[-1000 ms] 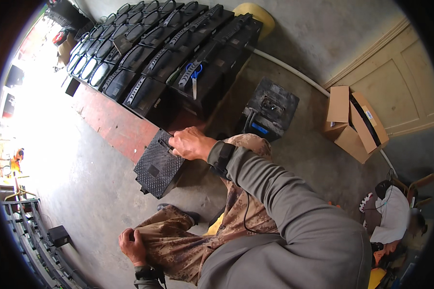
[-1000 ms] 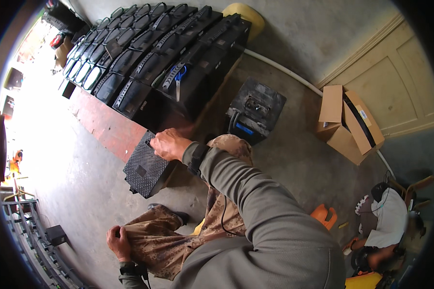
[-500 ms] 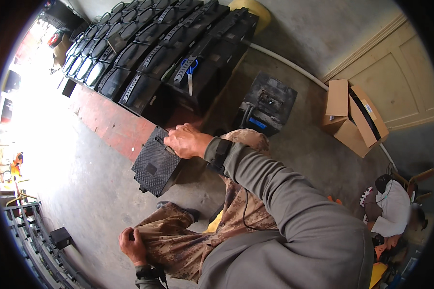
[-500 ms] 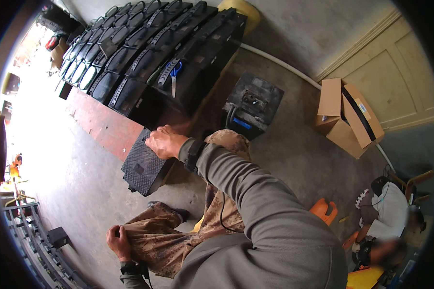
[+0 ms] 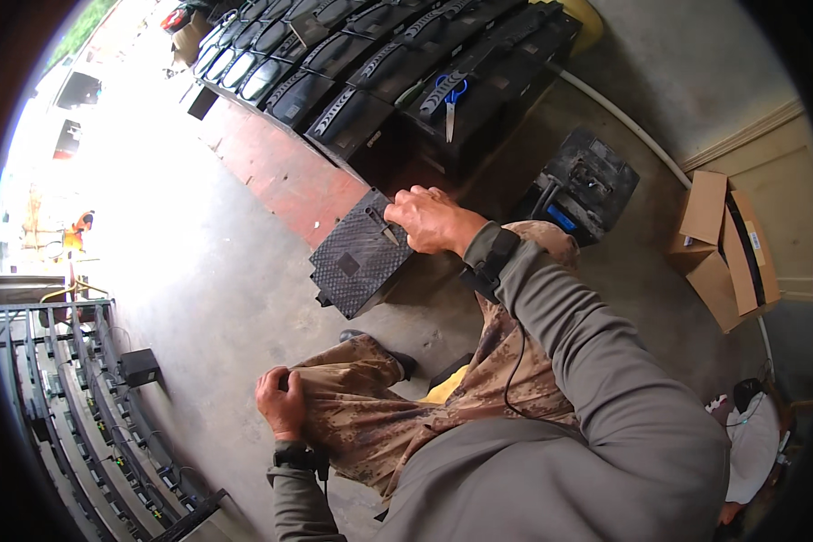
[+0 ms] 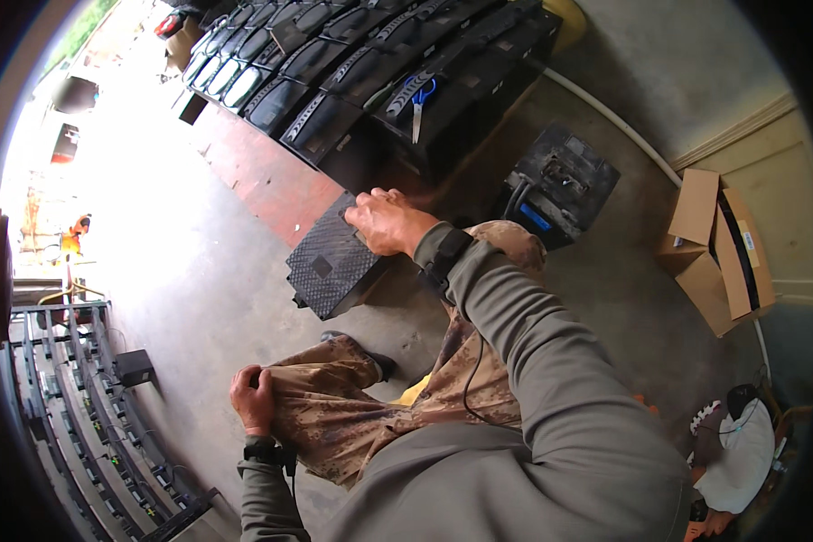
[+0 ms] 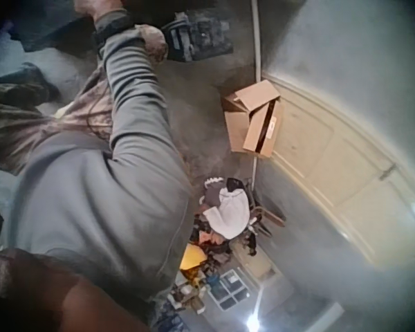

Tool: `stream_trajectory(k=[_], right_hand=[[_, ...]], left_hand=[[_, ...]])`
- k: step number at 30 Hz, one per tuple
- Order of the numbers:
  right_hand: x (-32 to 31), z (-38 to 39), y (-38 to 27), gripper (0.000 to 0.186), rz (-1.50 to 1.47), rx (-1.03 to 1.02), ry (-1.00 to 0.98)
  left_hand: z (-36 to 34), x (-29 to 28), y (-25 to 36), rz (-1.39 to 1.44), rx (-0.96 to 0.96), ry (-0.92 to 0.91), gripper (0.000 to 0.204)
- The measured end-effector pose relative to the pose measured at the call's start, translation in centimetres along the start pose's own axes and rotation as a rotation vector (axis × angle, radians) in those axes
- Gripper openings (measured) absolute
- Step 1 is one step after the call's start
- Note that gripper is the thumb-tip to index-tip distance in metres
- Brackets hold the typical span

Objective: Tighten or loosen bolts on a metal plate using an Allen key.

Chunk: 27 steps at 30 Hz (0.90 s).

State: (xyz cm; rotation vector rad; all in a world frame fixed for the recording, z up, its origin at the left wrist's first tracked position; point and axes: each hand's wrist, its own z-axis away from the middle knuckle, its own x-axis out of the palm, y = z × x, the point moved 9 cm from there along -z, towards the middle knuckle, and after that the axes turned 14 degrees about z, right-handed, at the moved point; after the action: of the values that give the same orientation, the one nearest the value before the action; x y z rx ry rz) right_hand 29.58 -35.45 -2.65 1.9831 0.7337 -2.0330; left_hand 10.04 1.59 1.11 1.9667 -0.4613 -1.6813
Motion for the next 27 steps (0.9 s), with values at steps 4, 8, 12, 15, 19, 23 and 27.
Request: stream_trajectory(k=[4, 8, 12, 15, 19, 23, 27], right_hand=[[0.2, -0.2, 0.7, 0.028, -0.030, 0.122, -0.225], [2.2, -1.5, 0.6, 0.030, 0.021, 0.043, -0.255], [0.5, -0.5, 0.0, 0.027, 0.029, -0.029, 0.062], [-0.8, 0.1, -0.1, 0.026, 0.040, -0.017, 0.075], [0.2, 0.2, 0.9, 0.040, 0.014, 0.116, -0.138], [0.7, 0.6, 1.0, 0.037, -0.009, 0.143, -0.146], [0.2, 0.8, 1.1, 0.025, -0.085, 0.064, -0.044]], left_hand=[[0.3, 0.4, -0.2, -0.016, -0.026, -0.031, 0.015], [-0.3, 1.3, 3.4, -0.112, 0.038, -0.147, 0.021], [-2.8, 4.5, 11.9, -0.060, 0.126, -0.434, 0.024], [-3.8, 9.5, 15.7, 0.063, 0.288, -0.689, 0.028], [-6.1, 14.5, 18.1, 0.085, 0.480, -0.770, 0.035], [-6.8, 18.6, 17.6, 0.134, 0.647, -0.828, 0.038], [-6.6, 22.0, 14.5, 0.190, 0.448, -0.931, 0.040]])
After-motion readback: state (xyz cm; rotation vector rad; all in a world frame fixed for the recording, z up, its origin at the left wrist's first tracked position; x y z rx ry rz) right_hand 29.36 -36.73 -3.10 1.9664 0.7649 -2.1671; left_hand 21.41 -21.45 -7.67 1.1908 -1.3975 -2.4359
